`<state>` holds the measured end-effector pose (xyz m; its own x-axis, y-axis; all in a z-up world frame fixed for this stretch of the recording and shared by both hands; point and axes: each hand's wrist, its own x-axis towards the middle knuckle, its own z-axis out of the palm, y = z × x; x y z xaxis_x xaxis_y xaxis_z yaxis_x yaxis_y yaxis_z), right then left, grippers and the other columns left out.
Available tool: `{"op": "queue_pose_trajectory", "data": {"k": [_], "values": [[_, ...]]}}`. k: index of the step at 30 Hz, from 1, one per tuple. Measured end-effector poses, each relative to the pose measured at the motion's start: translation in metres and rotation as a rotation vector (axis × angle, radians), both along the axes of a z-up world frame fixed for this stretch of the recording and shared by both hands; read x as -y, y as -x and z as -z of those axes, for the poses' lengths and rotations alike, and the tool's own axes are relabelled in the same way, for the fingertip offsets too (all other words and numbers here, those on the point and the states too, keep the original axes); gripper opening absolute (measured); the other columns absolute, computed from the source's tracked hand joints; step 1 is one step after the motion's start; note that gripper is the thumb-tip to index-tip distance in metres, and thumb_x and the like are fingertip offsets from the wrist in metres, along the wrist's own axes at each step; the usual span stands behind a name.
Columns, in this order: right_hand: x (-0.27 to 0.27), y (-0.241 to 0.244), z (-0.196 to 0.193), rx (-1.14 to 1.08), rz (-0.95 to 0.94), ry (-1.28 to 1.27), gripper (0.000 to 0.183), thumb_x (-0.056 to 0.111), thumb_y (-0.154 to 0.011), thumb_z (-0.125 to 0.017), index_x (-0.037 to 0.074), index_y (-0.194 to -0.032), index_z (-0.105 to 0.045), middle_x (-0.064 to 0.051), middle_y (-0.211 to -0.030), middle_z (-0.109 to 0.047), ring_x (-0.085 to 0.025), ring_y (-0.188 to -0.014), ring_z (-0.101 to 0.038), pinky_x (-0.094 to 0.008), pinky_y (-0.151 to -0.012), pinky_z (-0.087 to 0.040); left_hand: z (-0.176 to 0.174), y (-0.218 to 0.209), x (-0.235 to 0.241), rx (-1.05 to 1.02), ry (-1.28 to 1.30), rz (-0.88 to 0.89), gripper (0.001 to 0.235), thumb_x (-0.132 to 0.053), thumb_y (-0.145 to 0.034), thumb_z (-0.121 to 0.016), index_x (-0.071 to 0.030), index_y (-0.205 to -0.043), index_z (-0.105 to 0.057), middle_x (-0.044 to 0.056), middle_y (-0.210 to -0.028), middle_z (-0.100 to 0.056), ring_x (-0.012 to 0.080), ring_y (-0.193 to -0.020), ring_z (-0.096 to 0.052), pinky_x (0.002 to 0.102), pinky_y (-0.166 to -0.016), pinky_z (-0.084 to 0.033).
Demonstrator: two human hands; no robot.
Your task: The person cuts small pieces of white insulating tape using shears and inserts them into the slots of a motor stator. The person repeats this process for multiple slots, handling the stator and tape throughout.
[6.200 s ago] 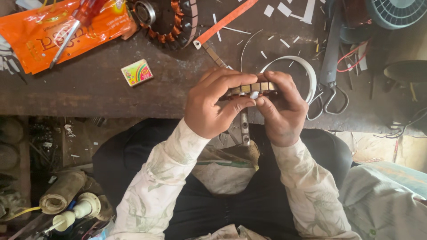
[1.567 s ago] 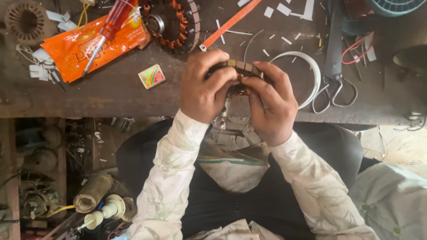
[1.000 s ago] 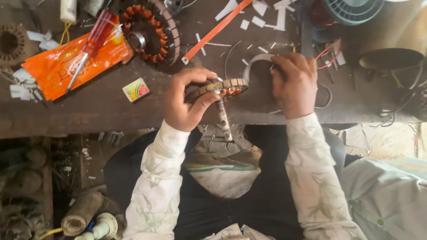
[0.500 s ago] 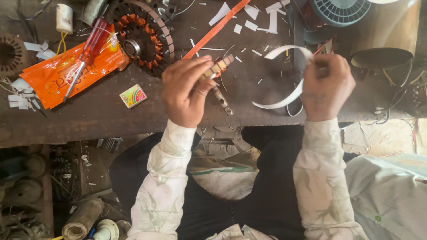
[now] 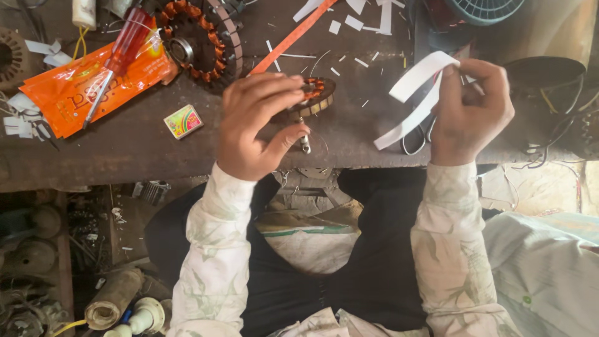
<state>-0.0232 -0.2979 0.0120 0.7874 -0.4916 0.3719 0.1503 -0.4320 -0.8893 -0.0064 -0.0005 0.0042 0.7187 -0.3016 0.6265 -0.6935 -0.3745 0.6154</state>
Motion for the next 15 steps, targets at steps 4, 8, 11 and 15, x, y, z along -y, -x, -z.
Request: {"op": "queue_pose_trajectory", "data": {"k": [4, 8, 11, 15], "values": [[-0.019, 0.009, -0.010, 0.251, 0.039, 0.412, 0.014, -0.013, -0.103, -0.073, -0.002, -0.112, -0.069, -0.012, -0.118, -0.066, -0.020, -0.095, -0.069, -0.029, -0.073, -0.056, -0.021, 0.040, 0.045, -0.184, 0.317, -0.154, 0.019, -0.021, -0.100, -0.077, -0.010, -0.113, -0.070, 0.007, -0.105, -0.075, 0.0131, -0.094, -0.071, 0.028, -0.079, -0.059], [-0.020, 0.019, -0.005, 0.295, -0.032, 0.534, 0.019, -0.017, -0.101, -0.075, -0.002, -0.108, -0.066, -0.012, -0.118, -0.068, -0.025, -0.108, -0.069, -0.037, -0.089, -0.059, 0.005, 0.071, 0.104, -1.032, 0.784, 0.248, 0.038, -0.017, -0.102, -0.065, -0.004, -0.137, -0.057, 0.010, -0.113, -0.073, 0.0174, -0.098, -0.076, 0.028, -0.083, -0.064], [-0.012, 0.025, -0.005, 0.275, -0.182, 0.537, 0.023, -0.019, -0.095, -0.080, -0.003, -0.102, -0.064, -0.015, -0.120, -0.068, -0.027, -0.107, -0.067, -0.038, -0.088, -0.058, 0.034, 0.067, 0.123, -1.240, 1.222, 0.389, 0.041, -0.010, -0.105, -0.062, -0.001, -0.143, -0.052, 0.015, -0.123, -0.067, 0.0231, -0.110, -0.070, 0.033, -0.092, -0.060], [-0.007, 0.031, -0.007, 0.210, -0.258, 0.428, 0.024, -0.021, -0.093, -0.078, -0.004, -0.099, -0.062, -0.020, -0.128, -0.067, -0.028, -0.115, -0.067, -0.037, -0.093, -0.062, 0.052, 0.059, 0.127, -1.220, 1.219, 0.474, 0.039, 0.000, -0.101, -0.066, 0.003, -0.138, -0.054, 0.014, -0.134, -0.062, 0.0221, -0.120, -0.065, 0.036, -0.099, -0.059]]}}
